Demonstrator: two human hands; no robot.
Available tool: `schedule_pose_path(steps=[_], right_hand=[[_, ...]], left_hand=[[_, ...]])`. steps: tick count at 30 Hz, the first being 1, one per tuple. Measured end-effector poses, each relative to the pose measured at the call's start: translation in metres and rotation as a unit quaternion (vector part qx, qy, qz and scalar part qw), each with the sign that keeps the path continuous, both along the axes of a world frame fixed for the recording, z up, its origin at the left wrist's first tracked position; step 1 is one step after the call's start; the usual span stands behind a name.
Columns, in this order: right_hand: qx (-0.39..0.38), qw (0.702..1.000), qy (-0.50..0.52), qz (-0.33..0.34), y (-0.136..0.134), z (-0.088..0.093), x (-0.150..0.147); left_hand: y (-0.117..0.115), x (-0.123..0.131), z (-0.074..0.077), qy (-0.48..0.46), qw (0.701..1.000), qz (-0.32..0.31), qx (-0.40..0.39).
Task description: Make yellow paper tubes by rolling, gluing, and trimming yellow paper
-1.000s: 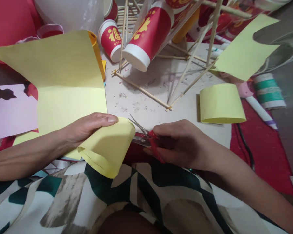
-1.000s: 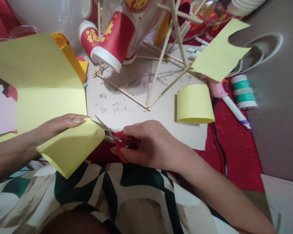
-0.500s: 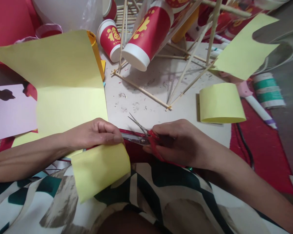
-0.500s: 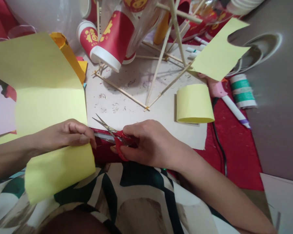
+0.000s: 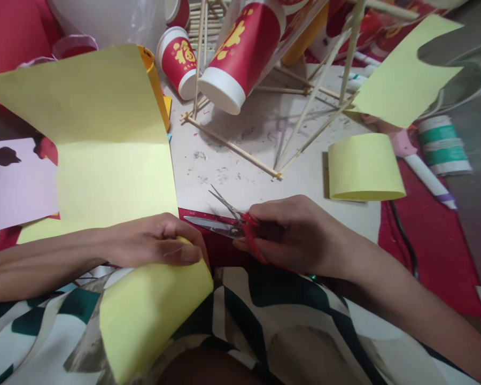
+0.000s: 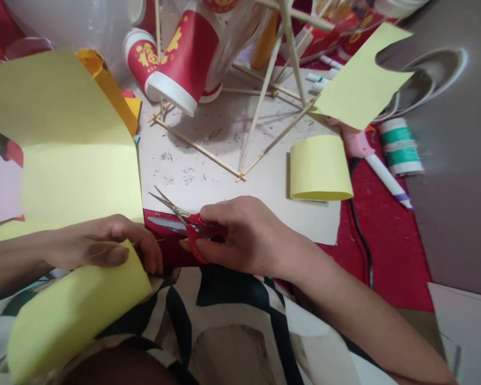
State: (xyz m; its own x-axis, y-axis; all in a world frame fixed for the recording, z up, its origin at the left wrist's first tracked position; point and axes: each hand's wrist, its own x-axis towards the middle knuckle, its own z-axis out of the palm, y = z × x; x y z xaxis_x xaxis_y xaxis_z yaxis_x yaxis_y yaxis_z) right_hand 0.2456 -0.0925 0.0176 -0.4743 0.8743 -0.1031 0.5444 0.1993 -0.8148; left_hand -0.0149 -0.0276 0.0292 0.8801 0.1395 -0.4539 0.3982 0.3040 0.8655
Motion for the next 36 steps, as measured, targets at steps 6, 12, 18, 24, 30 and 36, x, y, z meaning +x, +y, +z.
schedule_pose_path(steps=[6, 12, 18, 24, 30, 36], right_hand=[[0.004, 1.0, 0.008, -0.005, 0.0, 0.001, -0.001], [0.016, 1.0, -0.003, -0.01, -0.001, 0.002, -0.002], [0.024, 1.0, -0.003, 0.006, -0.002, -0.001, 0.002], [0.08, 0.997, -0.003, -0.012, -0.002, -0.003, 0.002], [0.092, 0.996, -0.002, -0.008, 0.0, -0.003, -0.004], [0.085, 0.996, 0.032, 0.012, 0.0, -0.007, -0.006]], left_hand=[[0.005, -0.001, 0.006, -0.042, 0.998, -0.046, -0.018], [0.003, -0.002, 0.008, -0.013, 0.996, -0.011, -0.087], [0.0, 0.0, 0.007, 0.025, 0.947, 0.246, -0.204], [0.004, 0.005, 0.007, -0.005, 0.89, 0.347, -0.296], [0.006, 0.007, 0.001, -0.04, 0.898, 0.339, -0.279], [0.004, 0.005, -0.001, -0.057, 0.895, 0.301, -0.325]])
